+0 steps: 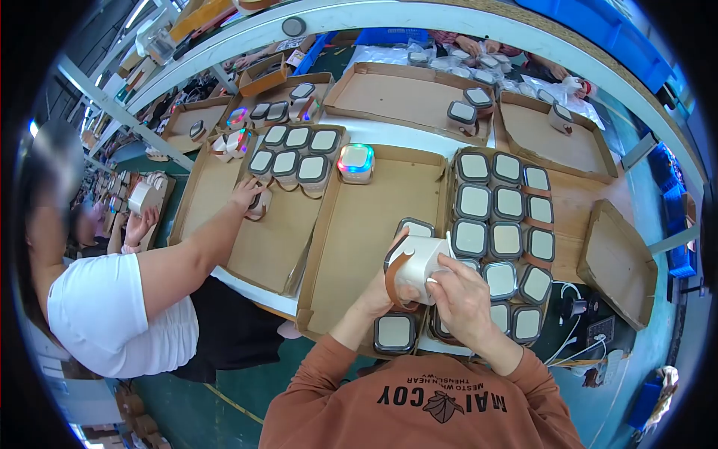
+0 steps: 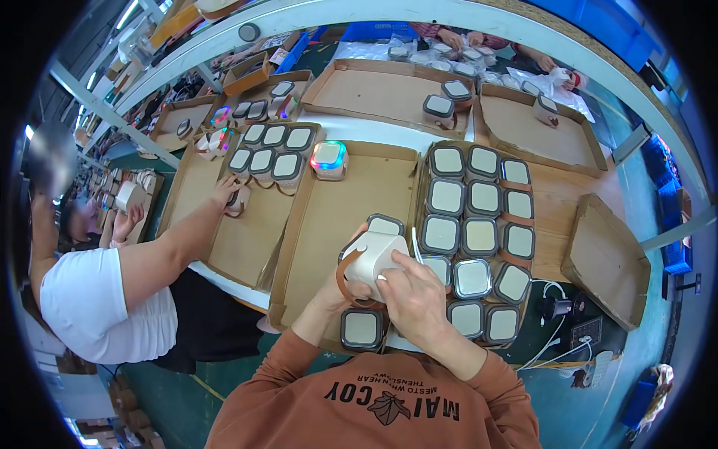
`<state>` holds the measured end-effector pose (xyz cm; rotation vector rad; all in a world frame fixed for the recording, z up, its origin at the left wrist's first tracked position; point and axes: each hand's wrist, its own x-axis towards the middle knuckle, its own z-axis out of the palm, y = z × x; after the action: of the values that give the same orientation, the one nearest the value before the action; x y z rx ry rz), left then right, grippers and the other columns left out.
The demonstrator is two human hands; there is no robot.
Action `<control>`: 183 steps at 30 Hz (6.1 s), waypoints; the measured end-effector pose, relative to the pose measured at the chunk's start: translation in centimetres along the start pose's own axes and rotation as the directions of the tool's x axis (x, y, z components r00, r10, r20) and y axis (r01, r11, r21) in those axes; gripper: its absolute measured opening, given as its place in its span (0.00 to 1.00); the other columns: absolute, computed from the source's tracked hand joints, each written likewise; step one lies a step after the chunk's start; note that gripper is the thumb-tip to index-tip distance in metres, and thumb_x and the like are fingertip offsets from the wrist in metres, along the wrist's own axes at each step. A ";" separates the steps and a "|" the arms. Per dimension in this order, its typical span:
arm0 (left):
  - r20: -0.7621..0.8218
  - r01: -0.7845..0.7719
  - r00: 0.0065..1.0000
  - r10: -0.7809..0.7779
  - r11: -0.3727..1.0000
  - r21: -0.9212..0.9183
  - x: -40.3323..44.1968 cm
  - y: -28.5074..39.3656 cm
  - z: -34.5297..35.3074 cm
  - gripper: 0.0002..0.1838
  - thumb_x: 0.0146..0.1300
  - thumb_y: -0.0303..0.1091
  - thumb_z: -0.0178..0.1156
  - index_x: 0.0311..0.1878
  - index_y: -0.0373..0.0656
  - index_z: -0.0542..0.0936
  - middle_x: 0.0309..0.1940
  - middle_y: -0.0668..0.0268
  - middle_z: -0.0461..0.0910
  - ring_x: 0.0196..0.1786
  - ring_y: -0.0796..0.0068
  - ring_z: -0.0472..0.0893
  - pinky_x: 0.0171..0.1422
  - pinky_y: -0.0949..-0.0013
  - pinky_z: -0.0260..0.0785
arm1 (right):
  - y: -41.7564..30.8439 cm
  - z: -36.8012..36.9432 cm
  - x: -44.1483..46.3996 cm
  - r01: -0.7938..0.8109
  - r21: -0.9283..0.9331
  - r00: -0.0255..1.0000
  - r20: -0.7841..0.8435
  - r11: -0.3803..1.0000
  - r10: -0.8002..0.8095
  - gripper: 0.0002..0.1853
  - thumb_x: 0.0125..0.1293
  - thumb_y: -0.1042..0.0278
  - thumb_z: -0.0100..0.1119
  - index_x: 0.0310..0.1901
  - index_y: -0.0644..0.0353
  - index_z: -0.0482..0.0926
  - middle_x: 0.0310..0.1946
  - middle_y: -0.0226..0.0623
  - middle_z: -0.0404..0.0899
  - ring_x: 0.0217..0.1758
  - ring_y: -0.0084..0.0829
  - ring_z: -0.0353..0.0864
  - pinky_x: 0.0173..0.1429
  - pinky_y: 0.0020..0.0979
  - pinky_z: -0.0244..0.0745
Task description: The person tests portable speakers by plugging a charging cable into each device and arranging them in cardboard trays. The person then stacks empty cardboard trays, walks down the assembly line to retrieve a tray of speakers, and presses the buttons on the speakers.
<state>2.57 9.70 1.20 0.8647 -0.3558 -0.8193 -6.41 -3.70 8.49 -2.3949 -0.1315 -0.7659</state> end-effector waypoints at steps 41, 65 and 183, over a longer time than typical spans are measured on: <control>0.002 -0.044 0.999 -0.054 -0.793 0.607 21.3 9.2 -20.3 0.50 0.45 0.41 0.69 0.70 0.51 0.51 0.55 0.51 0.66 0.57 0.49 0.70 0.60 0.57 0.66 | 2.5 0.7 -4.2 -0.819 0.426 0.558 0.436 0.385 0.706 0.05 0.66 0.74 0.53 0.39 0.65 0.75 0.30 0.34 0.82 0.21 0.12 0.71 0.25 0.14 0.67; -0.155 0.030 0.930 0.332 0.351 0.936 7.3 6.5 -13.9 0.62 0.30 0.38 0.77 0.69 0.46 0.47 0.58 0.51 0.64 0.62 0.52 0.67 0.64 0.53 0.62 | -1.0 3.0 -2.0 -0.765 0.488 0.616 0.365 0.420 0.698 0.03 0.65 0.76 0.52 0.38 0.65 0.74 0.27 0.34 0.81 0.20 0.14 0.71 0.24 0.16 0.67; -0.502 -0.476 0.782 0.371 0.874 -0.097 4.5 4.9 -10.9 0.38 0.58 0.36 0.60 0.68 0.56 0.52 0.65 0.64 0.57 0.65 0.60 0.64 0.62 0.52 0.66 | 6.4 0.4 5.3 -0.655 0.495 0.754 0.373 0.571 0.541 0.05 0.64 0.74 0.54 0.39 0.64 0.77 0.27 0.30 0.81 0.20 0.10 0.66 0.23 0.13 0.58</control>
<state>14.24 13.88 -1.88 0.7066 -0.0194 -0.1978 -0.12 -9.10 7.74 -1.6917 0.3273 -0.1221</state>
